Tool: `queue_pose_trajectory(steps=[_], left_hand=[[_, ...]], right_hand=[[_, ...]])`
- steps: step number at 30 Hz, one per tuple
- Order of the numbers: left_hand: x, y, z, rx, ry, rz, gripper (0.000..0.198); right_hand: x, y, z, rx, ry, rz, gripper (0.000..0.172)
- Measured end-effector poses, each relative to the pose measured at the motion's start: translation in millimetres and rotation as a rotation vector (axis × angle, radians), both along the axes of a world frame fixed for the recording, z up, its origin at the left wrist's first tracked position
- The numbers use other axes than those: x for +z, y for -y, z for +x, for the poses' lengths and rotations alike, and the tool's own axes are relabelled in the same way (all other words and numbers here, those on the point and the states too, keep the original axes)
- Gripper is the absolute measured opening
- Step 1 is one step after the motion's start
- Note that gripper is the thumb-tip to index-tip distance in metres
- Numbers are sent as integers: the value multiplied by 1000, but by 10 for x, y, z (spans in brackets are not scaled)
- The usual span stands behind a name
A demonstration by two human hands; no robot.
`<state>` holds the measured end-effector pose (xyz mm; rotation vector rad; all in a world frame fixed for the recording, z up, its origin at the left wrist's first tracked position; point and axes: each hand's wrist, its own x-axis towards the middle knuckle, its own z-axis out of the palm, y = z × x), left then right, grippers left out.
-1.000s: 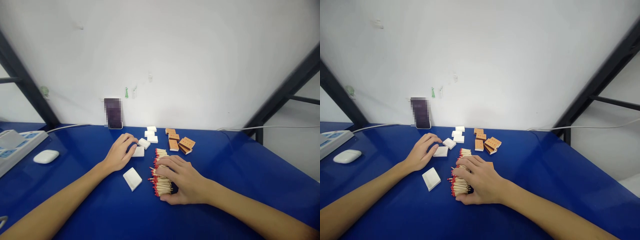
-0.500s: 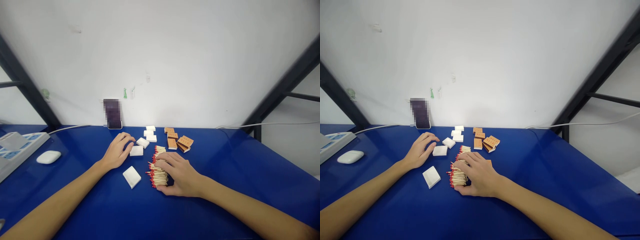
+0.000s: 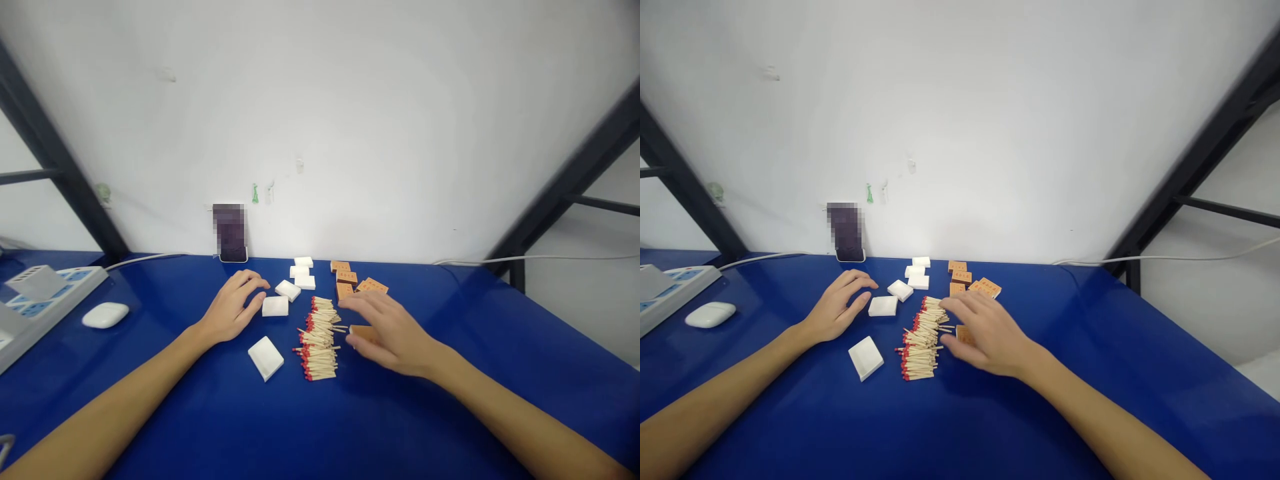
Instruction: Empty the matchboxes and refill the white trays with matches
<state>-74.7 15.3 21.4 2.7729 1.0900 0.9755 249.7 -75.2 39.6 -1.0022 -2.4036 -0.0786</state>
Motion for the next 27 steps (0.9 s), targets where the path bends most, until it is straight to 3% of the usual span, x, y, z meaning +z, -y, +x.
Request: queue_pose_trajectory(steps=[5,9,14,19,27], left_hand=[[9,19,-3,-46,-25,-26,29],[27,57,4,-90,-38,-20,28],[40,120,26,-127,-12,9,24],[19,160,75,-178,2,8,25],[117,202,77,-216,-114,25,31]], right_hand=[[-7,-116,199,-57,6,-34,19],[-68,-108,129,2,64,-105,13],[-82,-72,33,-56,97,-130,3],[-92,-73,58,-44,116,-165,1],[-211,-97,42,-105,137,-135,17]])
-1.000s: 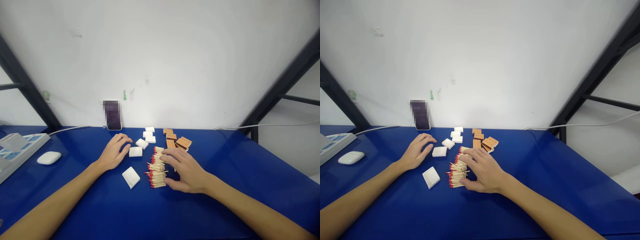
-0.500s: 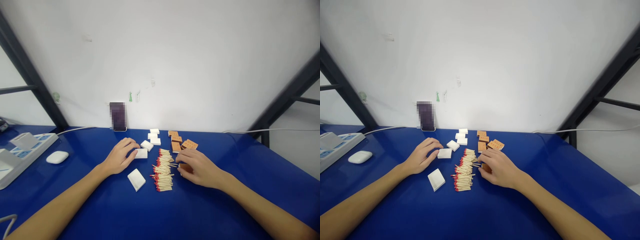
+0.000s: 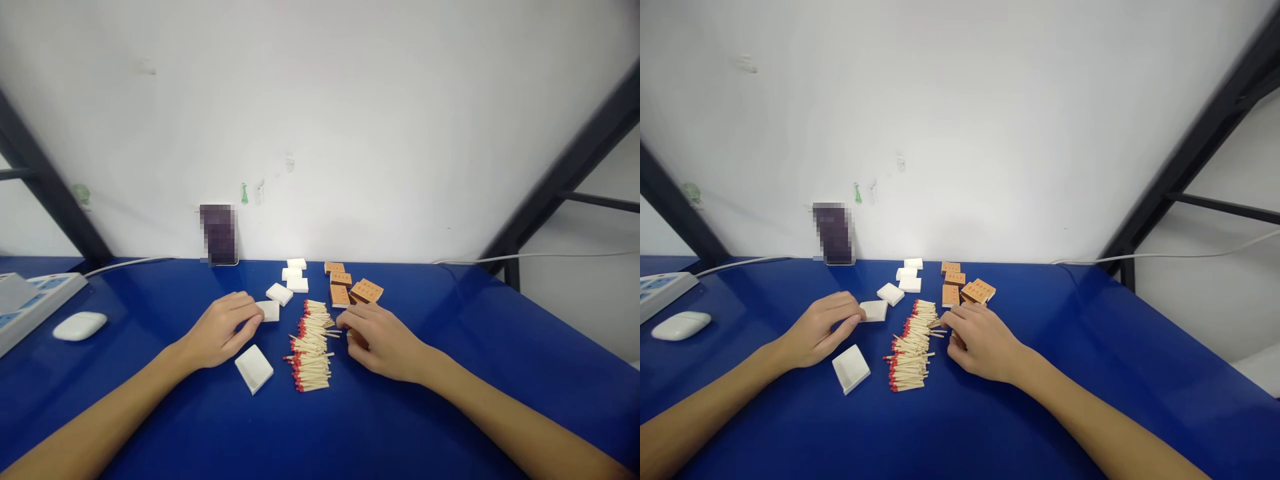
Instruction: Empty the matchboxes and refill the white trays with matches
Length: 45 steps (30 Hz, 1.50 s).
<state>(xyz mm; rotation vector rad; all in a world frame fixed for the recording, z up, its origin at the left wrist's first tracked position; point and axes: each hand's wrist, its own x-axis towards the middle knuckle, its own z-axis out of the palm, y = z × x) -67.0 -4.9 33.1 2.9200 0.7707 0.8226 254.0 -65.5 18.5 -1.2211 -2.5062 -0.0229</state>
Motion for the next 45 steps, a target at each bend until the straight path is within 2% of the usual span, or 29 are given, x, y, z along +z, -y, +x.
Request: queue_pose_trajectory(steps=[6,12,15,20,27,36,45], left_hand=[[62,72,-57,41,-277,-185,32],[88,133,-17,21,-201,-589,25],[157,142,-13,6,-218,-678,29],[184,144,22,9,-230,-691,30],[58,163,99,50,-204,-545,34],[-36,145,107,10,-182,-389,22],[-1,190,134,-3,-215,-441,23]], right_hand=[[-2,-57,67,35,-57,194,8],[-6,242,-153,225,-187,418,9],[-43,401,-300,195,-227,372,12],[-110,427,-440,251,-153,280,12],[-200,402,-464,252,-181,155,12],[-193,462,-404,235,-194,105,13],[-97,482,-416,245,-218,-34,13]])
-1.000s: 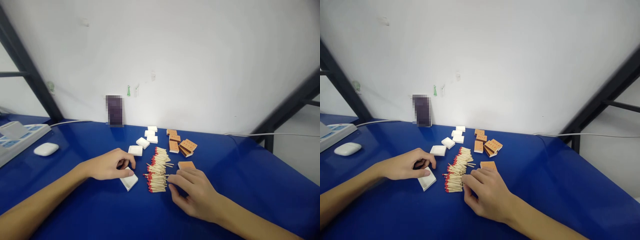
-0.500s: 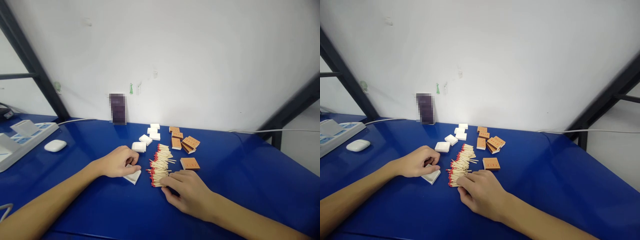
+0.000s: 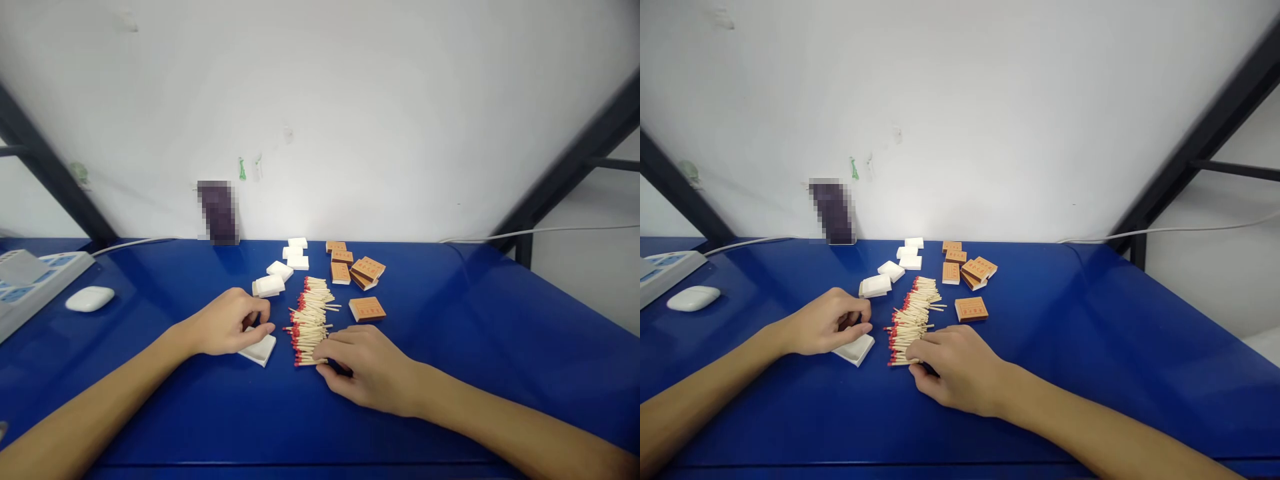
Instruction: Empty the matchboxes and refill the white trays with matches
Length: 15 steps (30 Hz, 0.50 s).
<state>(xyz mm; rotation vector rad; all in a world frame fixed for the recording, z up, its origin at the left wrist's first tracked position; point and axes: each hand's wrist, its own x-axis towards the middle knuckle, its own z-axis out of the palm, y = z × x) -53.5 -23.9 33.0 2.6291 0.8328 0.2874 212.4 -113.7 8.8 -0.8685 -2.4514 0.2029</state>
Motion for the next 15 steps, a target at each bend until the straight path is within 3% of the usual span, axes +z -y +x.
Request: queue_pose_trajectory(steps=[15], left_hand=[[21,58,44,-86,18,118,35]], right_hand=[[35,-2,33,51,35,-166,12]])
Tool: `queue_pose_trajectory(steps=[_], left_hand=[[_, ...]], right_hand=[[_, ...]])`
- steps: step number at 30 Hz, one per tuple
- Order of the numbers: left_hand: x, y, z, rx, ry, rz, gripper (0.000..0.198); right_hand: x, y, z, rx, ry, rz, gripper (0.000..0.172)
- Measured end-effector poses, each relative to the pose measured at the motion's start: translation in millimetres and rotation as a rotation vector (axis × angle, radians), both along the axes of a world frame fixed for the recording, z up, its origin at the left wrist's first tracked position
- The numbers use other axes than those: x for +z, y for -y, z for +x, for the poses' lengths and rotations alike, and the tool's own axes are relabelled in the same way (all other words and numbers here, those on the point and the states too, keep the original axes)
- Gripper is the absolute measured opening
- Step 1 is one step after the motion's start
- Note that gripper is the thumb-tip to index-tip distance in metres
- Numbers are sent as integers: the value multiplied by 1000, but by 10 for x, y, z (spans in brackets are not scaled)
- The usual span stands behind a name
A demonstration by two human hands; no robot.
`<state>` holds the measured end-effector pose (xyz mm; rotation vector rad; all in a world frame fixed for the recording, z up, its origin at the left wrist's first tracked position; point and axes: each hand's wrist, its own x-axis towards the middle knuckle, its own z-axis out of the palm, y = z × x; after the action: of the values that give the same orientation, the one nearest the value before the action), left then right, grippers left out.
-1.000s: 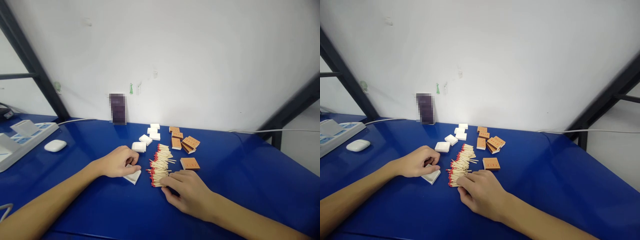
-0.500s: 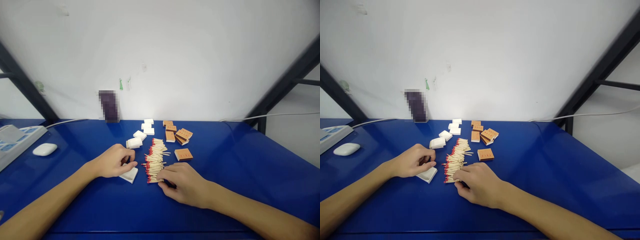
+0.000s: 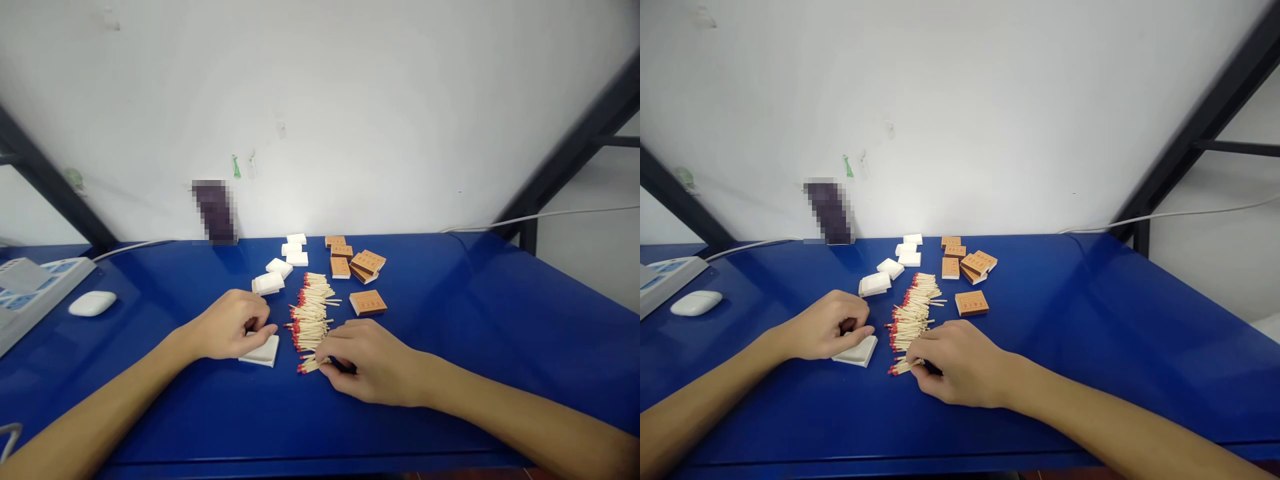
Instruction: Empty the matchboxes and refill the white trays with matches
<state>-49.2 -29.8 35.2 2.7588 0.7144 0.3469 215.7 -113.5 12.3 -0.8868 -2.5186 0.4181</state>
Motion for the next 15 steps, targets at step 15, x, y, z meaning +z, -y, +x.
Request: queue_pose_trajectory(steps=[15], left_hand=[[-8,25,42,29,-8,-5,34]], right_hand=[[64,24,23,77,24,-26,8]])
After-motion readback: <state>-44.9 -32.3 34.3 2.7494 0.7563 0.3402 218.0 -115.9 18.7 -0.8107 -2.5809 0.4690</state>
